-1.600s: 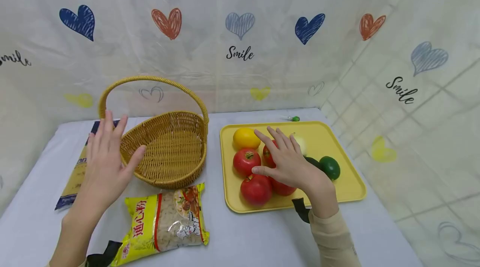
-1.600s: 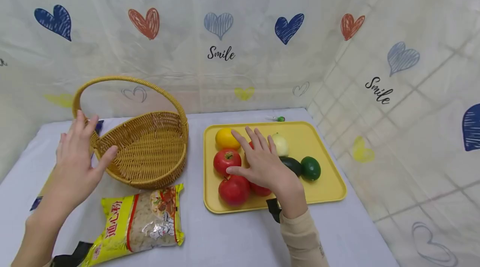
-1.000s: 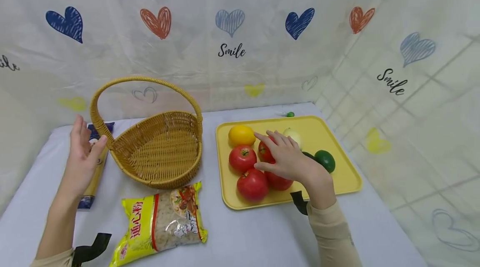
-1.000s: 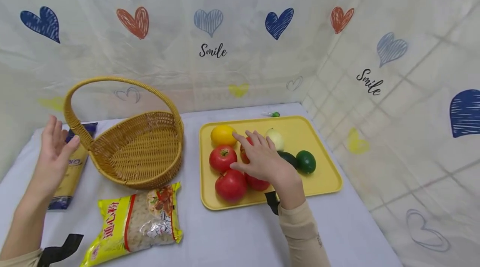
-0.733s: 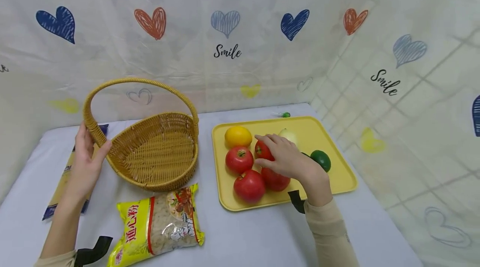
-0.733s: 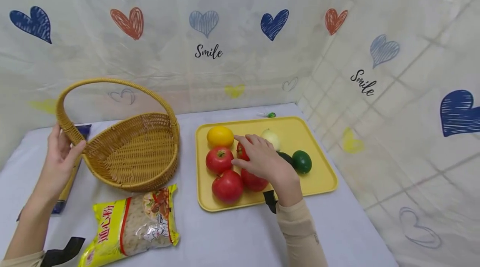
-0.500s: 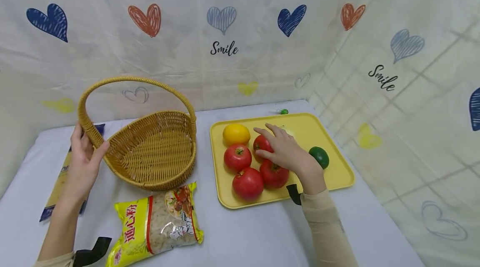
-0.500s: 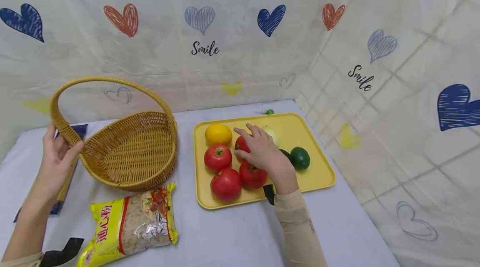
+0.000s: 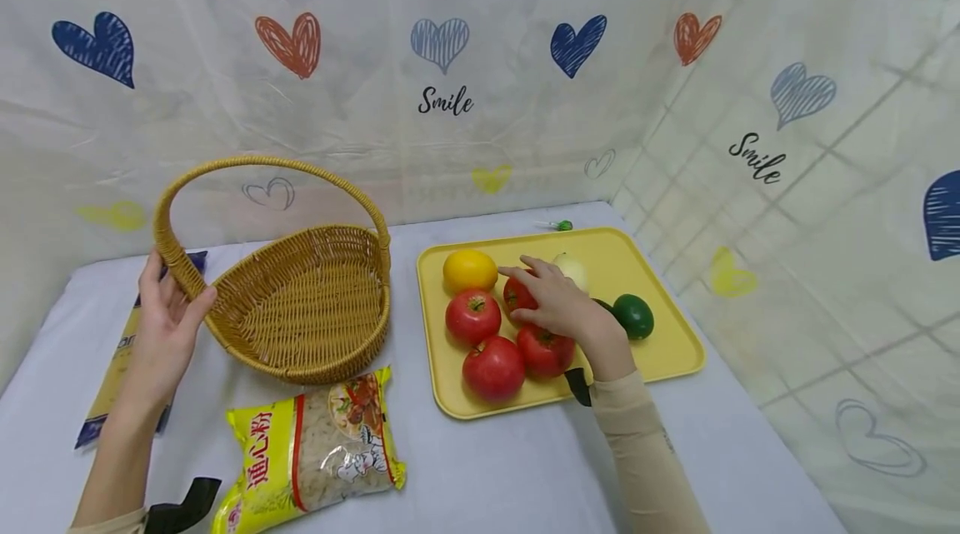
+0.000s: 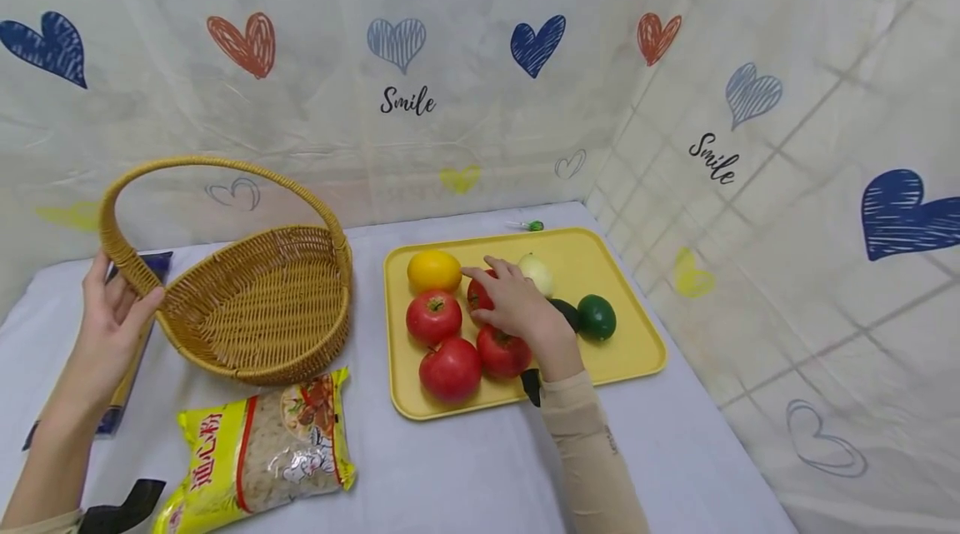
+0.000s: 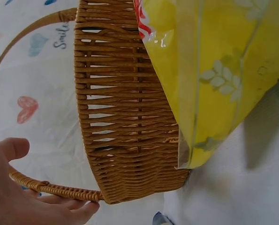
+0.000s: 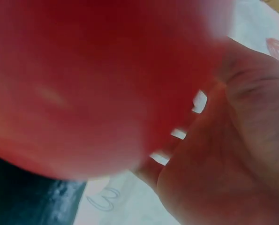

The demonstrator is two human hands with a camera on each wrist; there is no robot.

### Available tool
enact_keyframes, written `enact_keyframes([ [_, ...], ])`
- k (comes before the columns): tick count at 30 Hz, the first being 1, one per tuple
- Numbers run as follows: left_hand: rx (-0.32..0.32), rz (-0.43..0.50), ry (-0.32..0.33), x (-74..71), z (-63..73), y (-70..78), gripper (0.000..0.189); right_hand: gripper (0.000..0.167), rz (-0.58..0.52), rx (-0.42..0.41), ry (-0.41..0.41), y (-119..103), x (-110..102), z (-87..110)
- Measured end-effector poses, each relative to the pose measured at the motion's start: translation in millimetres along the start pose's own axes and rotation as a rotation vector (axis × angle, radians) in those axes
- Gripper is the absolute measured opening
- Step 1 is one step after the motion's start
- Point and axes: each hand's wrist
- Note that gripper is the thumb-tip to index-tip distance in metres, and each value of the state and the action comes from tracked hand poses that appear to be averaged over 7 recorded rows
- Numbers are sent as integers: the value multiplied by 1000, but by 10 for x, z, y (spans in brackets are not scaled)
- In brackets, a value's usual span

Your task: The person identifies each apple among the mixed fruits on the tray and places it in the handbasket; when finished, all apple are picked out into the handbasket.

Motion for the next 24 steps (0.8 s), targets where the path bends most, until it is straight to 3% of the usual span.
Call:
enact_keyframes([
  [10,-12,4,-16,-16,-1,3,82,63,107,44,-24,-5,42,-115],
  [18,-31,-23,-23,-4,46,50,82,55,171,6,8,43,65,-110],
  [24,-17,-21,-36,-39,27,86,82,40,200,-25,0,48,89,-79],
])
Point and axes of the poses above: each hand's wrist, its own z-axis away from the middle knuckle, its own x-axis out of the palm, y = z × x, and after that the axes turned 1 degree about -z, right-handed
